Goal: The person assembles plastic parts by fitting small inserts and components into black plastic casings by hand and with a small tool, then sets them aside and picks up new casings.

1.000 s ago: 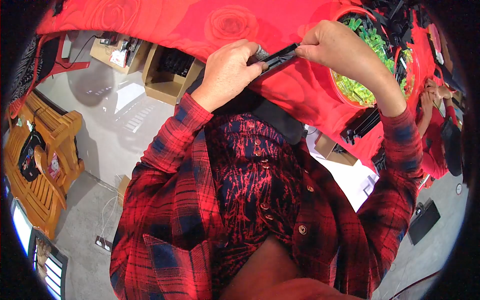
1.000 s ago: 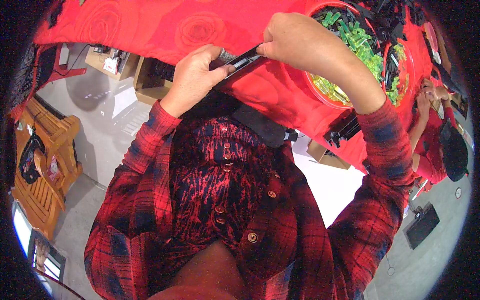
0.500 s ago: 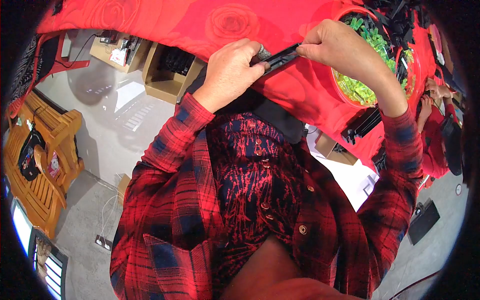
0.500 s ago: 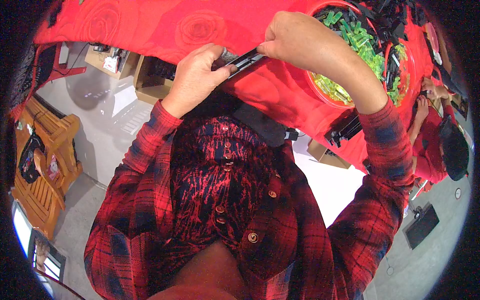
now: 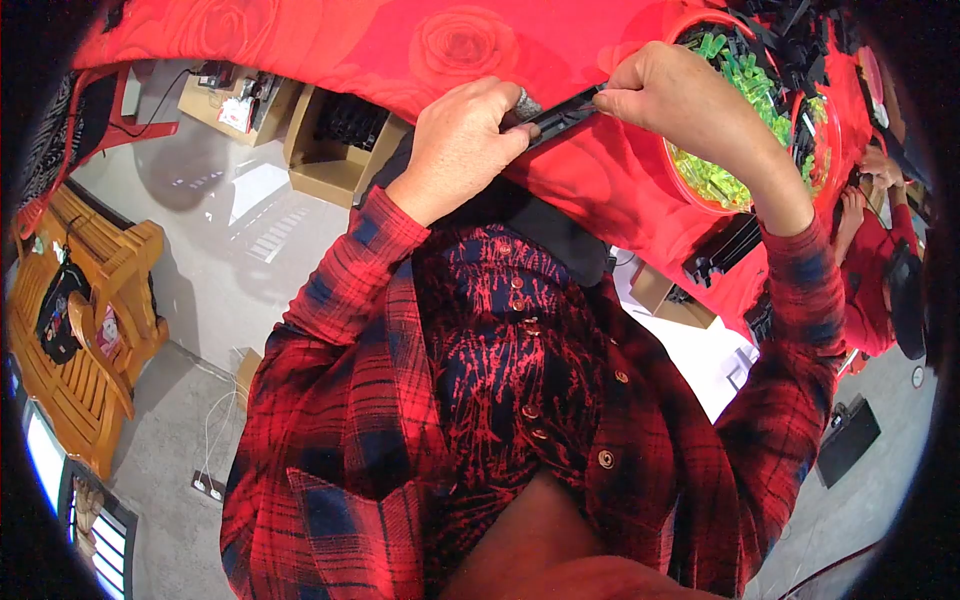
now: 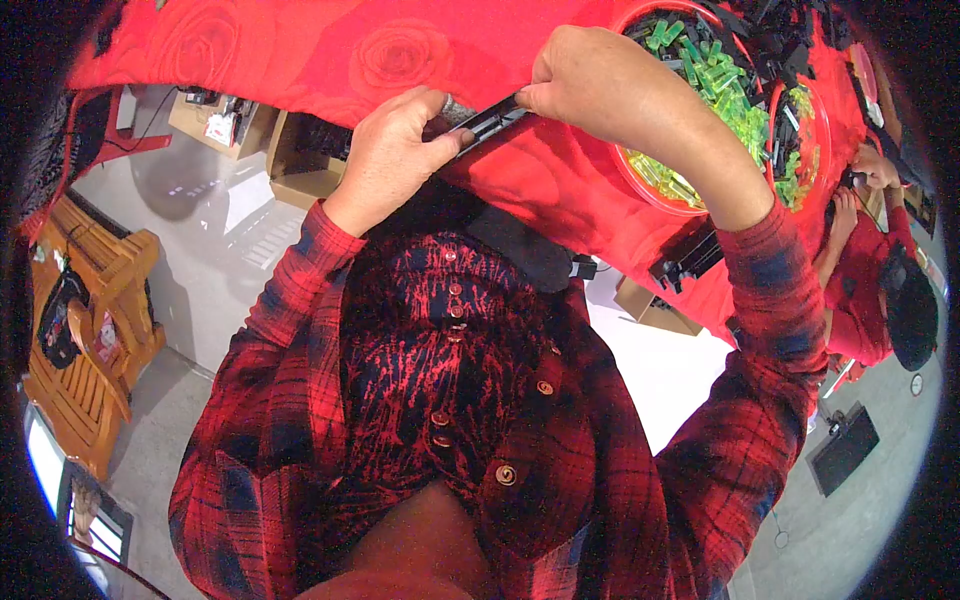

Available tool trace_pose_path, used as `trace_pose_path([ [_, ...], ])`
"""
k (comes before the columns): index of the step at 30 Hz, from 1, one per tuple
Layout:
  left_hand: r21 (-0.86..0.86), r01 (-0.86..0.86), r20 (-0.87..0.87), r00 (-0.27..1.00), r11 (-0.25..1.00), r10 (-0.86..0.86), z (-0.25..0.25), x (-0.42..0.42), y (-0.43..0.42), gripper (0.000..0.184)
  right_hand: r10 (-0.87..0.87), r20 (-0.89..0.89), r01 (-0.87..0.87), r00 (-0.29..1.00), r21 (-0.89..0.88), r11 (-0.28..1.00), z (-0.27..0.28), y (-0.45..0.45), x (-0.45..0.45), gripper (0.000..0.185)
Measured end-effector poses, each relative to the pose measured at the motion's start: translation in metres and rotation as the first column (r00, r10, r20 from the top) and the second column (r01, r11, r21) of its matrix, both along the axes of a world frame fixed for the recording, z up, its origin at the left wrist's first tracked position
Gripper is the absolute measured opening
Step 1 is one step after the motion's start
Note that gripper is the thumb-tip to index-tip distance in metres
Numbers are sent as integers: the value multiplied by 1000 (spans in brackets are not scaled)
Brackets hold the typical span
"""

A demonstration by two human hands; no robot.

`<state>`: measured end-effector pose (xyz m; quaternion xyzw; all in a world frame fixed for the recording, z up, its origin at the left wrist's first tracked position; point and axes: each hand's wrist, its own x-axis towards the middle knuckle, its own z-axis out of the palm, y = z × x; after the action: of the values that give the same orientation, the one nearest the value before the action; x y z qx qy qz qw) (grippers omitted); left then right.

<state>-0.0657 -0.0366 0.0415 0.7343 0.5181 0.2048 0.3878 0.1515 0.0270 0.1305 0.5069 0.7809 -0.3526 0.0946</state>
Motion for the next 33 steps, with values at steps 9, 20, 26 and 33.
trace_pose_path([
  [9,-20,1,-5,1000,1000,-2,3,0,1,21,-1,5,2,1000,-18,1000,0,1,0,31],
  [20,1,7,18,1000,1000,-7,-1,3,-2,21,39,26,-39,999,4,999,0,3,-5,31],
  [26,23,-3,30,1000,1000,2,0,5,-3,20,66,38,-68,997,52,996,-2,0,-6,29],
  [33,26,-4,21,1000,1000,3,3,5,-4,25,60,93,-66,994,64,996,-2,-5,-7,26],
])
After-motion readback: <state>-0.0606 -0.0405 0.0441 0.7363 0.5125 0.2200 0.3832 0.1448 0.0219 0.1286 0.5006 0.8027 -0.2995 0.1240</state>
